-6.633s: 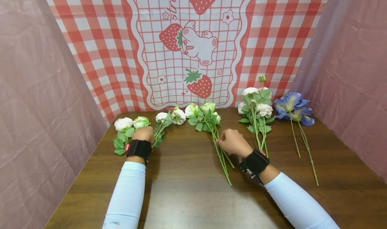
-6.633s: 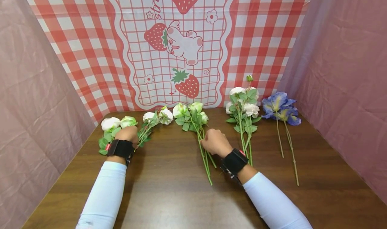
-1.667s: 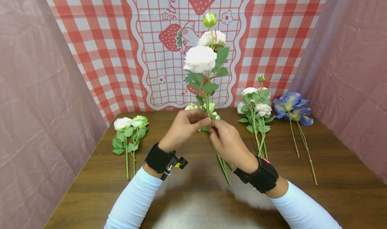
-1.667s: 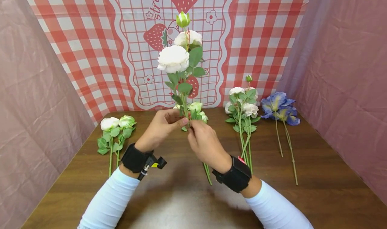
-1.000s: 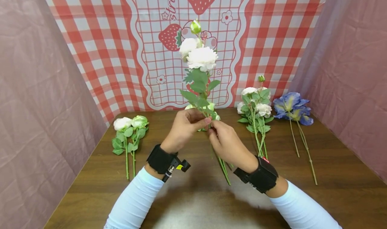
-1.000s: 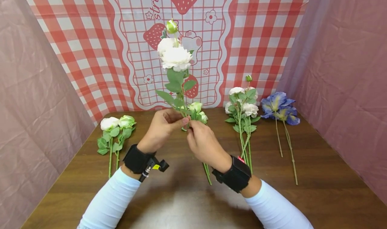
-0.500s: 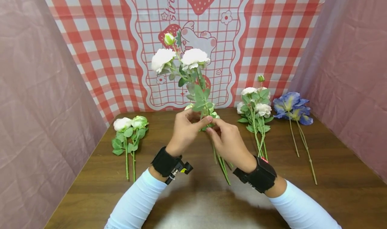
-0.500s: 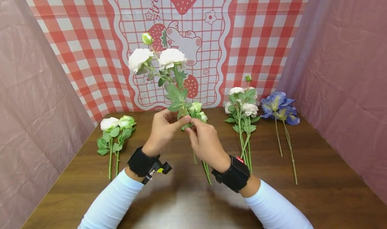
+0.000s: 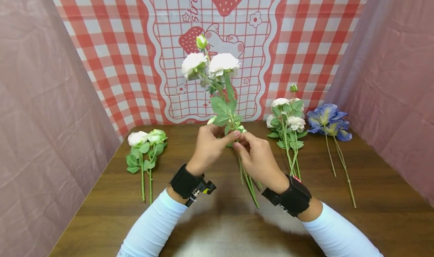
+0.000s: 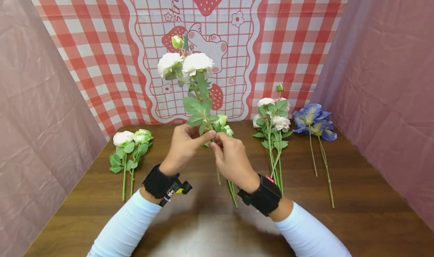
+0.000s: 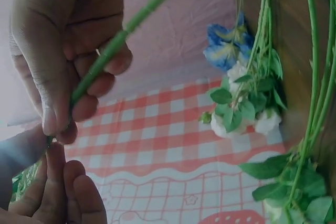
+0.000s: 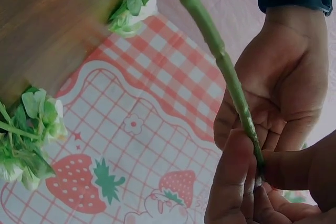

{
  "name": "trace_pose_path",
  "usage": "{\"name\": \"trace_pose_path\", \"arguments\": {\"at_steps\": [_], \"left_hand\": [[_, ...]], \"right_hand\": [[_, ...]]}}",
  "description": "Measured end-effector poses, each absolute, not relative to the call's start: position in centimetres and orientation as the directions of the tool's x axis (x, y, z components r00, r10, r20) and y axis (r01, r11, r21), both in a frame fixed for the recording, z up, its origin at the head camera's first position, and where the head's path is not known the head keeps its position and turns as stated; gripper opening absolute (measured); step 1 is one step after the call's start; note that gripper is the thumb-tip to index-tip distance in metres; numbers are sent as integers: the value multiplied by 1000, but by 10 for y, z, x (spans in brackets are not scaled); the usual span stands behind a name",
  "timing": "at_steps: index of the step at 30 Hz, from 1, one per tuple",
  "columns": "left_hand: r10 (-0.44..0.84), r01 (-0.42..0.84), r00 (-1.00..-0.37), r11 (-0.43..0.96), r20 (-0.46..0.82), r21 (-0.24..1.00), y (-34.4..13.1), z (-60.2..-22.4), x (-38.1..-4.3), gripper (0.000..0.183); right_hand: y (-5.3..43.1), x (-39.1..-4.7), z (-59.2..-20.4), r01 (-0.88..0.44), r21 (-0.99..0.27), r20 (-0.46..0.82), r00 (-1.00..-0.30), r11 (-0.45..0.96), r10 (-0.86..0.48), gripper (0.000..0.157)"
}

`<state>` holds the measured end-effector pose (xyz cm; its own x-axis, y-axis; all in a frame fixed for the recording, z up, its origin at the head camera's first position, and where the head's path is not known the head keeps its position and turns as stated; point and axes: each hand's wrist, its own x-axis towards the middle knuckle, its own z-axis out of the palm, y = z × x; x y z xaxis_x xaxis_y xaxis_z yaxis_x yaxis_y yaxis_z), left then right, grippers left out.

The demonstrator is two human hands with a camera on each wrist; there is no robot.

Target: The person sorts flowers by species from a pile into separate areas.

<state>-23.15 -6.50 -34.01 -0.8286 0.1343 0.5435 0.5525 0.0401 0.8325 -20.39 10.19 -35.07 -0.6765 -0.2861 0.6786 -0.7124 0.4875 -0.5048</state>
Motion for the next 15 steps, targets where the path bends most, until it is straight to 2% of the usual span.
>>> {"name": "trace_pose_path", "arguments": {"at_steps": [8, 15], "left_hand": [[156, 586, -810, 196, 565, 786, -82, -329, -233, 24], [99, 515, -843, 430, 528, 742, -118, -317, -239, 18]], "right_hand": [[113, -207, -340, -697, -486, 707, -668, 528, -230, 10], [124, -218, -334, -672, -497, 720, -672, 550, -171, 8]]}}
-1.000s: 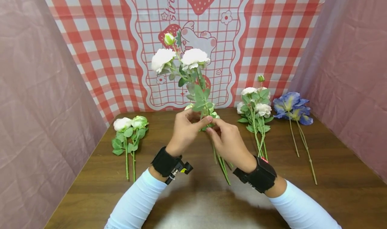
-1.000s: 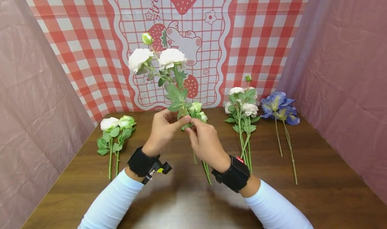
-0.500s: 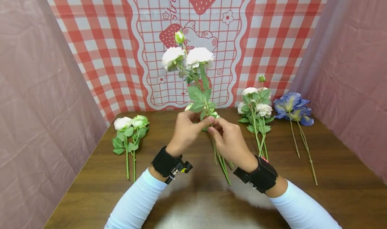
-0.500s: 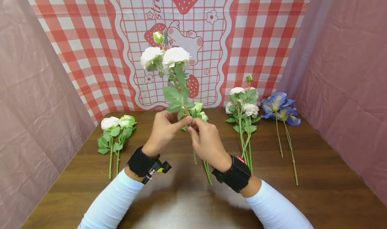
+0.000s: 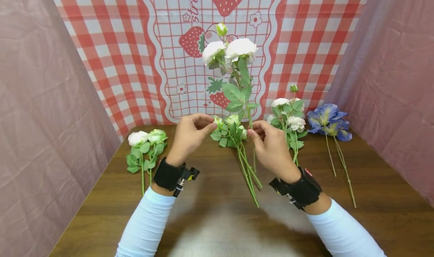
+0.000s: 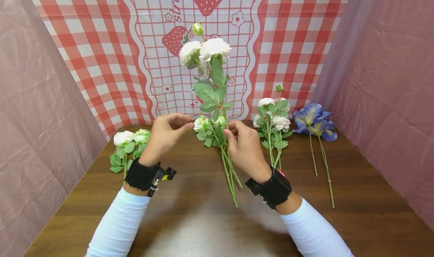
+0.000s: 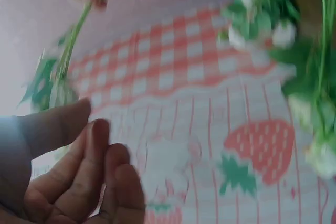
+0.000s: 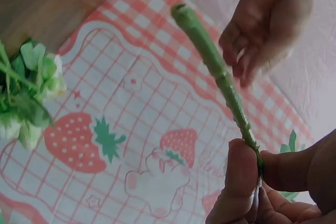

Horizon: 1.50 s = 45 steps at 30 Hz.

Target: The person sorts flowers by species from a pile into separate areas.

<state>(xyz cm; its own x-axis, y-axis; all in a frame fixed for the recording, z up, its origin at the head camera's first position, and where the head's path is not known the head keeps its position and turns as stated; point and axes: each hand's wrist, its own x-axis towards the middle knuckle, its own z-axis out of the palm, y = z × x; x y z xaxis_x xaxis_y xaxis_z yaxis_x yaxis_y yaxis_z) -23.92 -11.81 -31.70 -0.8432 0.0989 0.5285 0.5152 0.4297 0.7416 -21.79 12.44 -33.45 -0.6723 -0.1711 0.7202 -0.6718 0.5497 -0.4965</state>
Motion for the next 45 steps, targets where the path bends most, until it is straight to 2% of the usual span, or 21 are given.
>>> {"name": "trace_pose_path", "arguments": {"at_steps": [4, 9, 17, 27, 35, 40, 45], "left_hand": [[40, 460, -850, 541, 525, 704, -137, -315, -246, 18], [-38, 408, -845, 600, 534, 688, -158, -316, -253, 18], [-136, 249, -866, 717, 481, 652, -196, -327, -270, 22], [-245, -12, -925, 783, 289, 622, -247, -346, -274, 31], [-272, -135, -951, 792, 146, 595, -272, -361, -277, 33], [-295, -186, -949, 810, 112, 557, -283, -368, -276, 35], [-312, -238, -948, 825, 62, 513, -290, -369, -273, 45]], "right_hand": [[132, -226, -334, -655, -493, 729, -670, 572, -139, 9], [141, -237, -335, -637, -491, 743, -662, 593, -96, 9], [162, -254, -331, -546, -545, 707, -708, 636, -2, 14], [192, -268, -333, -359, -631, 556, -827, 688, 79, 30], [216, -287, -342, -240, -693, 439, -889, 680, 133, 36], [227, -296, -348, -174, -701, 365, -921, 691, 138, 33], [233, -302, -354, -117, -688, 307, -941, 716, 141, 28]]}}
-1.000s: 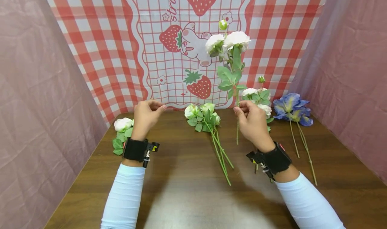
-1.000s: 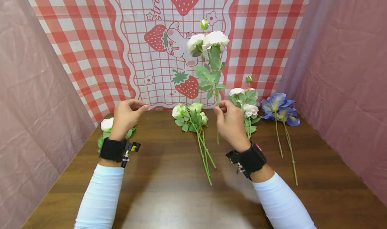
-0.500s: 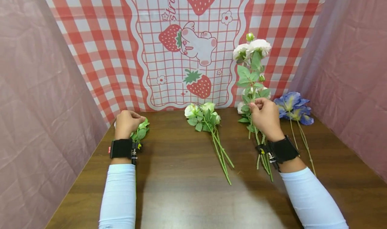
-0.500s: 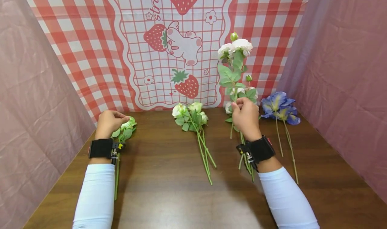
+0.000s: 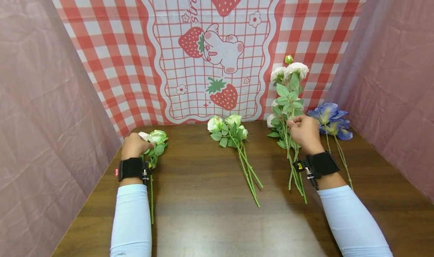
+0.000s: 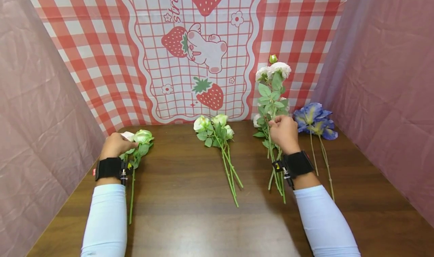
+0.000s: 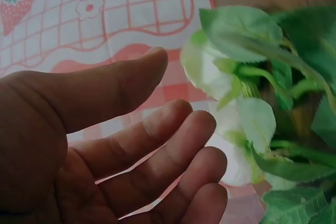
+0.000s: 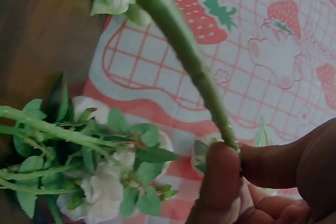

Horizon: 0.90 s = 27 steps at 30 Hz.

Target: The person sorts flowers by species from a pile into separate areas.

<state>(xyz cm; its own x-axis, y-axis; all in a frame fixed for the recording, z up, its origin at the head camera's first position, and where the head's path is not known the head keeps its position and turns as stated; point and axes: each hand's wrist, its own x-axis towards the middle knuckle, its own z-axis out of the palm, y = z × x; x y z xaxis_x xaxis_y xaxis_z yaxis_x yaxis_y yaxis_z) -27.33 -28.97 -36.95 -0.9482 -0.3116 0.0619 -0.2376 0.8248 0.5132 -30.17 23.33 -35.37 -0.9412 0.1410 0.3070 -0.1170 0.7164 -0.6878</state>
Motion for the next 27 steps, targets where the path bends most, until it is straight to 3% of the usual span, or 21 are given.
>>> {"name": "trace_pose_path", "arguments": {"at_steps": [5, 10, 15, 19, 27], "left_hand": [[-314, -274, -950, 829, 0, 487, -293, -372, -274, 60], [-312, -281, -950, 830, -17, 482, -294, -374, -275, 69], [-355, -340, -933, 814, -60, 471, -296, -374, -271, 79], [-361, -366, -927, 812, -102, 455, -296, -374, -269, 81], [-356, -364, -928, 819, -104, 444, -296, -376, -271, 81]], "right_hand": [[238, -306, -359, -49, -704, 180, -977, 709, 111, 20], [245, -310, -366, -9, -685, 56, -998, 729, 40, 24], [252, -314, -374, -24, -581, 23, -1000, 814, -14, 29], [257, -318, -379, -31, -496, -27, -998, 868, -51, 26], [258, -319, -380, 18, -460, -180, -981, 888, -74, 25]]}}
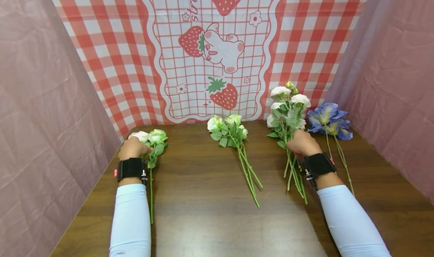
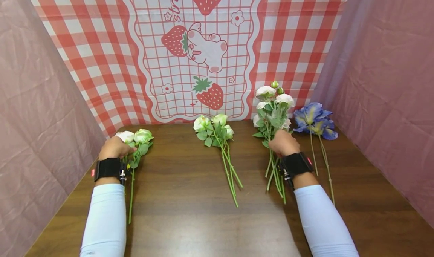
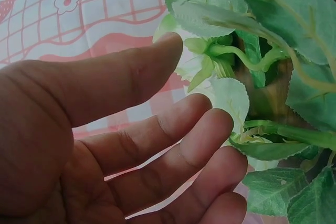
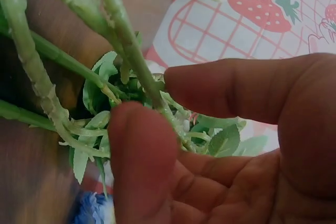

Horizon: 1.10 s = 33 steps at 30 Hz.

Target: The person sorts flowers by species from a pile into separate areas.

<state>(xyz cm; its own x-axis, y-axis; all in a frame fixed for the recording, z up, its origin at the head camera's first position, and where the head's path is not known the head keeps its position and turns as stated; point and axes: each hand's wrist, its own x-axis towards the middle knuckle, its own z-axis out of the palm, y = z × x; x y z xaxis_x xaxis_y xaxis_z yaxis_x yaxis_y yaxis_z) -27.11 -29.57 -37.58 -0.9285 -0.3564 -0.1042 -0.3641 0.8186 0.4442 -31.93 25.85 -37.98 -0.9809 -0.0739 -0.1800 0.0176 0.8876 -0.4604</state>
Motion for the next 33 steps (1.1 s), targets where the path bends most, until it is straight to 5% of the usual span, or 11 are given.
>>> {"name": "trace_pose_path", "arguments": {"at_steps": [23, 33], "left_hand": [[-360, -408, -911, 851, -201, 330, -288, -378, -270, 77], [-312, -382, -916, 870, -253, 312, -285, -379, -264, 55]], "right_hand": [[260, -315, -379, 68, -464, -128, -992, 883, 9, 50], [260, -315, -377, 74, -473, -126, -992, 878, 15, 51]]}}
